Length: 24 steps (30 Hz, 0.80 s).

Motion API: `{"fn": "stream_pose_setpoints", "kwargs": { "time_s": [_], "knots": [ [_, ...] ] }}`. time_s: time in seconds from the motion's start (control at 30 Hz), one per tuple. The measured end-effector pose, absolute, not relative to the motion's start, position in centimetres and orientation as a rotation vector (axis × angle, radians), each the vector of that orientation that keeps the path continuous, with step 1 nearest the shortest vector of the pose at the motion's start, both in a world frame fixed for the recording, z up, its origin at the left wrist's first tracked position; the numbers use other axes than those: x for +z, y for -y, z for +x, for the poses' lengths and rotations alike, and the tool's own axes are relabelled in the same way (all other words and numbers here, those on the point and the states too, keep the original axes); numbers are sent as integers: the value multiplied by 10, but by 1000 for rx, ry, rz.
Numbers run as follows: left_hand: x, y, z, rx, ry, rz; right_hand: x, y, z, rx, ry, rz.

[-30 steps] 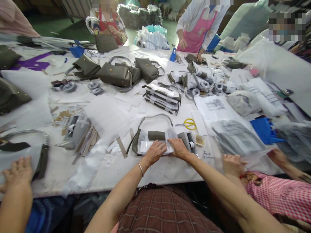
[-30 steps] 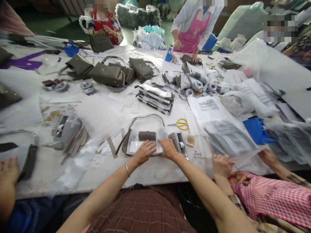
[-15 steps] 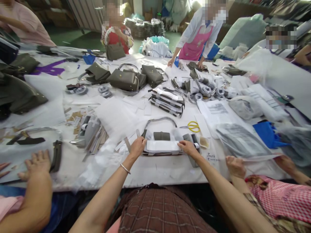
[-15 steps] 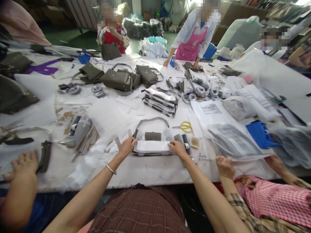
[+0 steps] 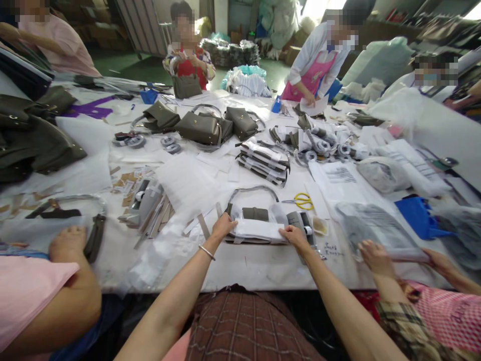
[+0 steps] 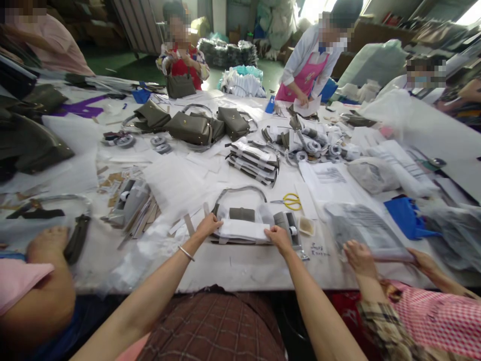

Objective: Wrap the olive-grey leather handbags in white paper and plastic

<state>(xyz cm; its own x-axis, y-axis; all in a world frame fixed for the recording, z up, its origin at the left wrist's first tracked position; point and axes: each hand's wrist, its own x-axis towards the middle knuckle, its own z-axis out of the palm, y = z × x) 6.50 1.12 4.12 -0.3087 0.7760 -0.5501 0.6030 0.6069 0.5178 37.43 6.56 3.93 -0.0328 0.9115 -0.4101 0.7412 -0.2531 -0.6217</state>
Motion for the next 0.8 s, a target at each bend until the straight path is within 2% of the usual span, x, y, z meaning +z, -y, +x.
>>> {"fn": "stream_pose_setpoints", "kwargs": {
  "time_s": [0.27, 0.53, 0.7, 0.8],
  "knots": [
    [33, -8, 76, 393, -2061, 1073, 44, -69, 373, 938, 2035, -2001],
    [44, 34, 75, 366, -2088, 1364, 55, -52, 370, 814, 2193, -1975],
    [58, 20, 100, 524, -2073, 2087, 69, -57, 338, 263, 2474, -1577],
    [49, 9, 116, 609, -1991, 2261, 55, -64, 323, 108, 2694, -1231]
  ]
}}
